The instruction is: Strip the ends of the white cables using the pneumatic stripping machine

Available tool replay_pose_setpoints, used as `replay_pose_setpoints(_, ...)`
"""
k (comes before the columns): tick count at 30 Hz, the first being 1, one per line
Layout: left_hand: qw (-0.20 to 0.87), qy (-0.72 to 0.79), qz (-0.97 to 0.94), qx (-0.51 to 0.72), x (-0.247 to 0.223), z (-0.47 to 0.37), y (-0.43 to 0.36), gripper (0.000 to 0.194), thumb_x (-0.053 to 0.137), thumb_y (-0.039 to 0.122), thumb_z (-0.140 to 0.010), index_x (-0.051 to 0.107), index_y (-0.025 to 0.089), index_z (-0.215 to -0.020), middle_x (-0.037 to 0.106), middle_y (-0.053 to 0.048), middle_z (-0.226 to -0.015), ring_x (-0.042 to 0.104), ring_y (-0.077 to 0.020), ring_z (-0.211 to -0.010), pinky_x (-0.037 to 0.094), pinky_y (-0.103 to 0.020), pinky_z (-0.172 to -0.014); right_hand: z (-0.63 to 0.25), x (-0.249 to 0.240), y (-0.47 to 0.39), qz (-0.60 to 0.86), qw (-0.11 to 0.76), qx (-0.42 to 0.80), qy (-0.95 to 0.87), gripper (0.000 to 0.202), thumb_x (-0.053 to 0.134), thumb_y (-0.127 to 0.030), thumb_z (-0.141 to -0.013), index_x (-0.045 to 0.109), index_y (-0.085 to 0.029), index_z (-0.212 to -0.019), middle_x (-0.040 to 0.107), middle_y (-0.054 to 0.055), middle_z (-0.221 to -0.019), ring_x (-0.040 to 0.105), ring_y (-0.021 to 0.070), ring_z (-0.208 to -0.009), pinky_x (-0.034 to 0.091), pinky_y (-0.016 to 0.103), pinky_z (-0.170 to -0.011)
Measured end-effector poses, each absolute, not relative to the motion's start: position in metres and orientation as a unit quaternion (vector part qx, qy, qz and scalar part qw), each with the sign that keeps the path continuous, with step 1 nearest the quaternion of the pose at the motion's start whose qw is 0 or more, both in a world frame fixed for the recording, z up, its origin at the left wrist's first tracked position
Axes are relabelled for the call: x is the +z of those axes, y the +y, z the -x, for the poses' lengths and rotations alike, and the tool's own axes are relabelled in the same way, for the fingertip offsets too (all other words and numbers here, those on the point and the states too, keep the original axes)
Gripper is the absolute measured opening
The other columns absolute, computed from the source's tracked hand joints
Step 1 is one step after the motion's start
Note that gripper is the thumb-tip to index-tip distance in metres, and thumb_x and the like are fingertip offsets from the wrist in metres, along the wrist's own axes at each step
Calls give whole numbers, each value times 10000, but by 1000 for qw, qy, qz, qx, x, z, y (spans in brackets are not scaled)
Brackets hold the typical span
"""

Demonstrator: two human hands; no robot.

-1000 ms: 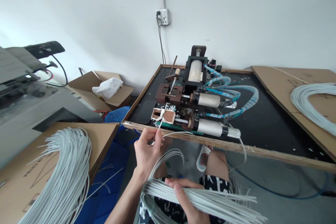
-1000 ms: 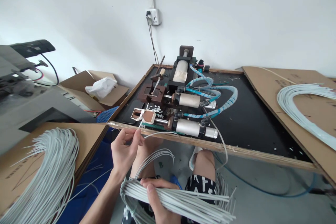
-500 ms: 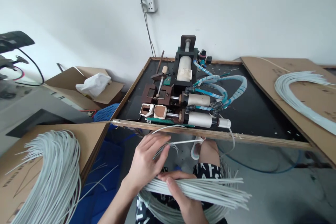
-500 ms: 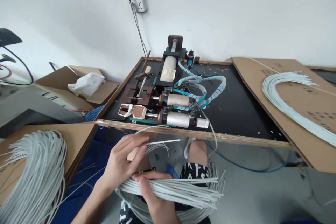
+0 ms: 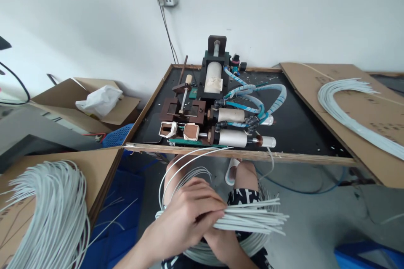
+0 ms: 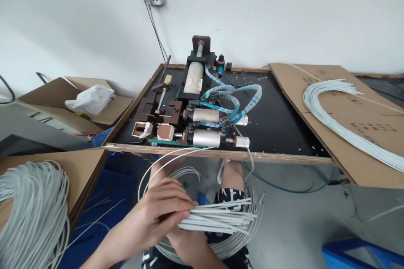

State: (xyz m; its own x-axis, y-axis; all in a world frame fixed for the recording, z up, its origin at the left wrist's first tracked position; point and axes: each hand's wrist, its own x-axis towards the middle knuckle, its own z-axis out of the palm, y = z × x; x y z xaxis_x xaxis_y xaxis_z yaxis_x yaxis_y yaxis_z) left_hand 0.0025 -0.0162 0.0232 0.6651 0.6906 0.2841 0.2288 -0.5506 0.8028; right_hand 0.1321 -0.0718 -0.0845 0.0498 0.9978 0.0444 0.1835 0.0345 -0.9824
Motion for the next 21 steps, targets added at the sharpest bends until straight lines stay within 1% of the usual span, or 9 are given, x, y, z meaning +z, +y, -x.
replay_pose_setpoints(1,381,279,-825,310,22,-4,-16,182,571,162,-1001,738,213,-1053,777,-42,-1001,698,-189,-899,500,-388,-962,-131,-82,-73,538,476,429,-548,236,699,-498,-877,764,-319,-1018,780,2,-950,724,252,-988,594,361,-983)
replay_pose_setpoints(3,371,307,-809,336,17,-4,-16,168,579,167,-991,742,205,-999,778,-45,-919,702,-191,-843,535,-357,-873,-131,-75,-75,529,488,431,-544,204,711,-462,-884,777,-313,-1008,782,7,-966,734,241,-935,605,352,-938)
replay_pose_setpoints(6,372,417,-711,427,8,2,-14,140,602,207,-967,738,192,-941,751,-22,-741,697,-163,-661,562,-264,-643,-132,-59,-74,517,512,487,-483,170,737,-415,-884,796,-297,-990,802,12,-954,759,230,-896,621,319,-847)
replay_pose_setpoints(7,371,457,-661,466,5,6,-12,130,621,230,-956,738,189,-918,735,-8,-693,680,-146,-591,549,-238,-575,-132,-53,-73,509,510,514,-465,179,729,-413,-893,802,-288,-1000,811,19,-965,765,234,-917,619,319,-852)
replay_pose_setpoints(9,351,518,-559,544,-2,14,-4,137,672,276,-925,739,181,-852,706,11,-628,630,-119,-486,523,-214,-503,-134,-44,-72,496,494,551,-453,212,690,-422,-924,815,-272,-1010,821,40,-1000,768,249,-968,605,337,-903)
replay_pose_setpoints(11,316,553,-483,601,-7,21,8,178,720,311,-884,732,172,-774,705,9,-615,595,-107,-442,508,-213,-480,-134,-41,-73,497,494,557,-446,231,685,-433,-929,818,-258,-999,826,60,-997,773,266,-974,603,362,-925)
replay_pose_setpoints(13,292,570,-441,628,-10,25,18,196,741,333,-855,732,164,-756,724,-4,-628,590,-108,-425,498,-216,-461,-134,-44,-74,497,507,559,-429,233,708,-438,-911,812,-245,-990,827,77,-997,780,282,-966,614,384,-920)
replay_pose_setpoints(17,236,605,-420,634,-12,17,30,187,735,332,-839,730,160,-766,747,-17,-649,636,-127,-462,529,-220,-489,-132,-53,-75,501,489,568,-433,274,711,-478,-893,821,-236,-957,830,94,-977,787,298,-943,628,388,-901)
replay_pose_setpoints(21,175,636,-410,630,-16,4,32,158,723,303,-824,701,175,-735,709,10,-572,653,-129,-471,531,-199,-501,-132,-55,-75,514,488,548,-443,279,701,-492,-895,820,-246,-955,830,85,-976,783,287,-946,615,384,-928)
